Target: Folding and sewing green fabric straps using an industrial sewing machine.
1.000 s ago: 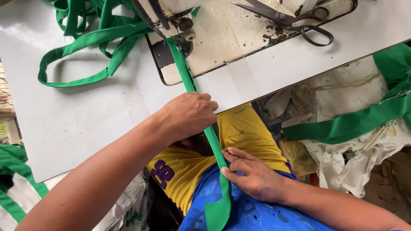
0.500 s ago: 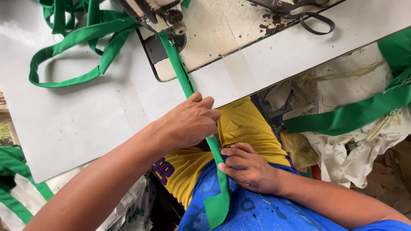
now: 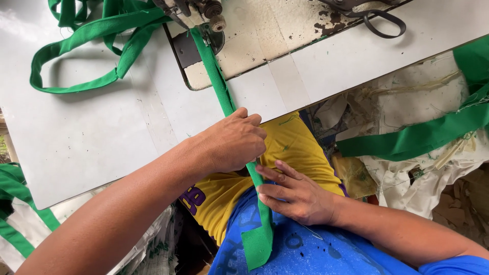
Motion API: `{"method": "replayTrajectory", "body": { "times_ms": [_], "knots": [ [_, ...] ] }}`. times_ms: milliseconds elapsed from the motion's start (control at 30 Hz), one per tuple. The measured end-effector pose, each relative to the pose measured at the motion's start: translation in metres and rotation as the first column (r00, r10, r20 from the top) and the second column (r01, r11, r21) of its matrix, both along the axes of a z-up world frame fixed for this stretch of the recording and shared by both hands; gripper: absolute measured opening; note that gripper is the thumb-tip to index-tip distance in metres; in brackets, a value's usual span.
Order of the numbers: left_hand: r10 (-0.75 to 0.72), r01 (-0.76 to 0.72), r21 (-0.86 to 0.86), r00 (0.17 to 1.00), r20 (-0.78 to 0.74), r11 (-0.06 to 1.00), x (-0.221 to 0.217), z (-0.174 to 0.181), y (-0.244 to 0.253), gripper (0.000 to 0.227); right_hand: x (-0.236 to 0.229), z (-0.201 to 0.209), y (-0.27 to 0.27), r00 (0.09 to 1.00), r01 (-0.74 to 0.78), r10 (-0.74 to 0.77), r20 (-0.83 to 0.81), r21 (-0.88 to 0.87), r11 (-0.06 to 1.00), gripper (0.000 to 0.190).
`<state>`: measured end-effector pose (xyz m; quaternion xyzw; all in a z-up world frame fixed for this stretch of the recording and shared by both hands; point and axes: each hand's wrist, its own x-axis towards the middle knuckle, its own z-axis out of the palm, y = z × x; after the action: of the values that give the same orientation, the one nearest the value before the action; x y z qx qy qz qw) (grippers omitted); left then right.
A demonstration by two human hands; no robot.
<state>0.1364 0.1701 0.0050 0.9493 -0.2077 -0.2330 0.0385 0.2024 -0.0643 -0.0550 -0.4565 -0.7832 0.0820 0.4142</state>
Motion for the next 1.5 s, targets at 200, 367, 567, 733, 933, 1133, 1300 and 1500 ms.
{"method": "replayTrajectory", "body": {
  "times_ms": [200,367,567,733,933,1133,1300,1500],
  "knots": [
    [0.016,-0.014,0.021,0.997,-0.07,1.0,0.004,0.007,-0.002,0.017,-0.005,-0.005,0.002,0.997,-0.027,0.025,-0.073,-0.022,0.999,0.023],
    [0.242,-0.157,-0.259,0.909,0.339,0.953,-0.003,0.029,0.053,0.017,-0.013,0.002,0.001,0.974,0.086,-0.092,-0.205,-0.039,0.996,0.016],
    [0.122,-0.184,0.071,0.85,0.512,0.98,-0.004,0.016,0.106,0.018,-0.012,0.006,0.004,0.972,0.098,-0.103,-0.21,-0.038,0.995,0.012],
    [0.054,-0.125,0.099,0.848,0.528,0.987,0.008,0.016,0.101,0.028,-0.012,0.006,0.005,0.978,0.096,-0.105,-0.18,-0.058,0.994,0.01],
    [-0.08,0.016,0.14,0.881,0.467,0.99,0.016,0.025,0.109,0.032,-0.01,0.013,0.007,0.987,0.097,-0.105,-0.124,-0.072,0.993,0.012],
    [-0.018,0.095,-0.146,0.886,0.463,0.985,0.015,0.017,0.12,0.036,-0.008,0.036,0.005,0.985,0.083,-0.093,-0.147,-0.073,0.994,0.019],
    [-0.005,0.047,-0.103,0.927,0.375,0.994,0.024,0.008,0.122,0.035,-0.014,0.013,0.005,0.994,0.039,-0.052,-0.091,-0.139,0.99,0.018],
    [0.087,-0.049,-0.102,0.907,0.412,0.994,0.025,0.029,0.119,0.017,-0.023,0.024,0.006,0.954,0.053,-0.09,-0.284,-0.135,0.99,0.016]
  ]
}}
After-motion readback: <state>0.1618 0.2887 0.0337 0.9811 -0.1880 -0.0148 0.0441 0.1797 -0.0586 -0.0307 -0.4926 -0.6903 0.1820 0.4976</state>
